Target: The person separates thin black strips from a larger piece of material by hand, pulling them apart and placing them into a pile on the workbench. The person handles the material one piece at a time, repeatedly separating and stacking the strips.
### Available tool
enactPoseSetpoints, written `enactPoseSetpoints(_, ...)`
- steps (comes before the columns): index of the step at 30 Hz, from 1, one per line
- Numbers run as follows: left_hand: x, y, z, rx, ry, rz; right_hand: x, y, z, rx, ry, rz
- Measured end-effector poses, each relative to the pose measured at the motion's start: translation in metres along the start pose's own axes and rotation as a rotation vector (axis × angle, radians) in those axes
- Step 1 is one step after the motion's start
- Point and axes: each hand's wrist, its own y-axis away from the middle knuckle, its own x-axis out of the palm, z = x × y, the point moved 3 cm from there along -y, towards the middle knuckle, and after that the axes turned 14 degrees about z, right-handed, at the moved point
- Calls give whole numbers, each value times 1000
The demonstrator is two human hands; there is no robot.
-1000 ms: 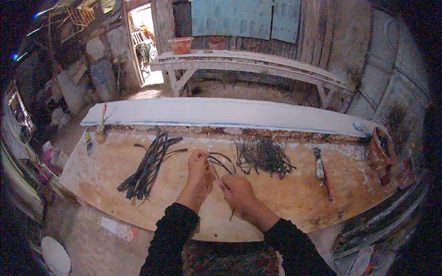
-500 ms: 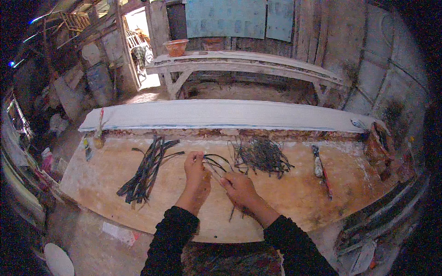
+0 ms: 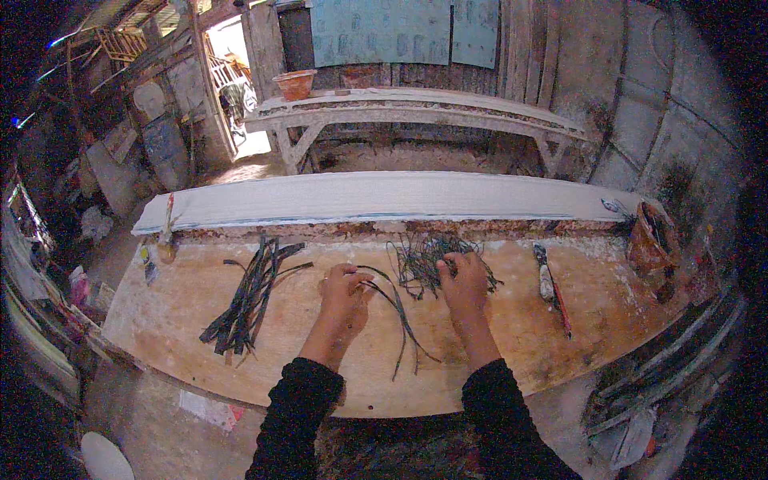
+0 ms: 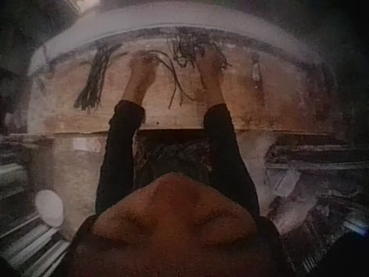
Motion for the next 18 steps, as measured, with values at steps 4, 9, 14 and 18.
enactPoseSetpoints(4,4,4,-14,98,-806,3,20,19,23,-54,-341,480)
enactPoseSetpoints(9,16,8,-32,143,-938,51,30,41,56,-211,-129,695)
enactPoseSetpoints(14,11,8,-44,208,-937,41,37,38,48,-175,-149,711)
enactPoseSetpoints(18,5,7,-51,242,-913,-36,48,35,41,-171,-226,655)
